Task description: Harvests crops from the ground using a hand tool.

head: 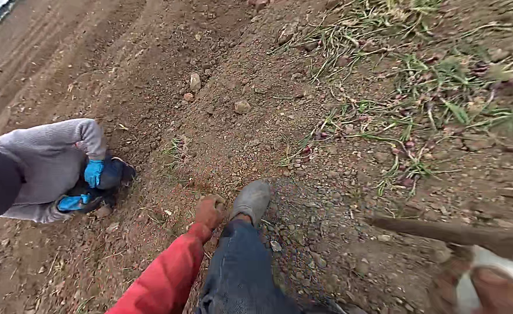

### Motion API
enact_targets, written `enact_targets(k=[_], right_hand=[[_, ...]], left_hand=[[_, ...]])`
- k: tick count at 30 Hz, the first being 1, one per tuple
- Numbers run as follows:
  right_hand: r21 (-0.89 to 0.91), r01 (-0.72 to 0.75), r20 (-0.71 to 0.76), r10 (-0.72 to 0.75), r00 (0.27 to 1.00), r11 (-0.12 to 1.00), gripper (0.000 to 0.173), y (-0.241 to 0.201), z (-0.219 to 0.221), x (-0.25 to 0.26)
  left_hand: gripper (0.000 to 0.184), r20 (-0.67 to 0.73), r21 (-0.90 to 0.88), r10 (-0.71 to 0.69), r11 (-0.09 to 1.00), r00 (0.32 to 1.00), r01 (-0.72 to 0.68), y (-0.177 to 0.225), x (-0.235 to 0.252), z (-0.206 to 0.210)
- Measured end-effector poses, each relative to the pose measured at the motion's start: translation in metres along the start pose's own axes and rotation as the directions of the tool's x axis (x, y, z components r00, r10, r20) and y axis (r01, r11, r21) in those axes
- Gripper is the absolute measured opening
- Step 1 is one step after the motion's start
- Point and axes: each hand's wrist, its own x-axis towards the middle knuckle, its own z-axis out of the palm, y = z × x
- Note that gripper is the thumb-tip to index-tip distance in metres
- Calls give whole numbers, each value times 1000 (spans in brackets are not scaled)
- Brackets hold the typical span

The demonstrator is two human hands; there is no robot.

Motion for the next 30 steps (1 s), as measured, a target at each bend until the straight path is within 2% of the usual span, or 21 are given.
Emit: enact_targets(k=[1, 3, 5, 6, 8, 10, 11, 13, 14, 15, 16, 17, 20, 22, 23, 24, 25, 27, 30], right_hand=[[-150, -68, -23, 66, 998, 986, 42, 27, 12, 17], [-435, -260, -93, 245, 965, 862, 65, 85, 33, 48], [-577, -356, -92, 374, 923, 735, 70, 119, 40, 70], [-599, -363, -91, 391, 916, 713, 70, 125, 43, 76], [-609, -349, -101, 367, 925, 712, 73, 128, 47, 76], [-631, -356, -145, 346, 927, 689, 77, 126, 47, 75], [-644, -383, -161, 371, 914, 663, 79, 125, 49, 78], [-667, -447, -183, 450, 874, 596, 81, 123, 51, 92], [-675, -468, -187, 481, 856, 570, 81, 124, 51, 100], [-680, -480, -189, 500, 845, 554, 81, 124, 51, 106], [-689, -476, -188, 500, 845, 546, 81, 123, 51, 107], [-701, -463, -187, 487, 853, 543, 81, 122, 52, 110], [-716, -450, -197, 465, 863, 533, 78, 122, 53, 113], [-705, -459, -189, 481, 856, 540, 76, 123, 56, 114], [-703, -464, -180, 496, 849, 539, 75, 122, 56, 116], [-701, -475, -171, 522, 836, 531, 76, 119, 55, 115], [-702, -483, -168, 538, 826, 524, 76, 117, 55, 115], [-707, -488, -163, 554, 816, 512, 74, 119, 53, 122], [-720, -475, -133, 572, 810, 505, 74, 116, 51, 113]], left_hand=[[27, -19, 46, 54, 998, 998, -53, 3, 17, -5], [26, -28, 115, 173, 979, 985, -169, 23, 64, -7], [25, -23, 161, 293, 945, 956, -285, 58, 114, 1], [25, -28, 181, 378, 912, 925, -367, 80, 141, 5], [28, -7, 212, 560, 810, 829, -546, 121, 190, 18], [39, 59, 266, 736, 639, 674, -721, 156, 236, 44], [42, 154, 296, 790, 537, 594, -790, 171, 254, 54], [34, 330, 333, 826, 351, 457, -875, 192, 280, 63], [26, 354, 315, 840, 306, 411, -898, 199, 291, 60], [22, 339, 273, 857, 306, 389, -912, 204, 302, 53], [22, 277, 219, 875, 345, 398, -913, 207, 309, 43], [25, 192, 161, 872, 425, 450, -891, 210, 313, 29], [26, -5, 30, 752, 659, 659, -751, 223, 304, 3], [24, 83, 62, 637, 764, 767, -642, 227, 285, 17], [28, 220, 110, 550, 806, 805, -581, 229, 275, 28], [32, 361, 168, 457, 825, 813, -539, 231, 265, 41], [32, 441, 211, 411, 817, 798, -537, 230, 259, 52], [26, 424, 184, 461, 799, 779, -573, 237, 269, 60], [23, 299, -78, 543, 833, 784, -547, 266, 287, 28]])
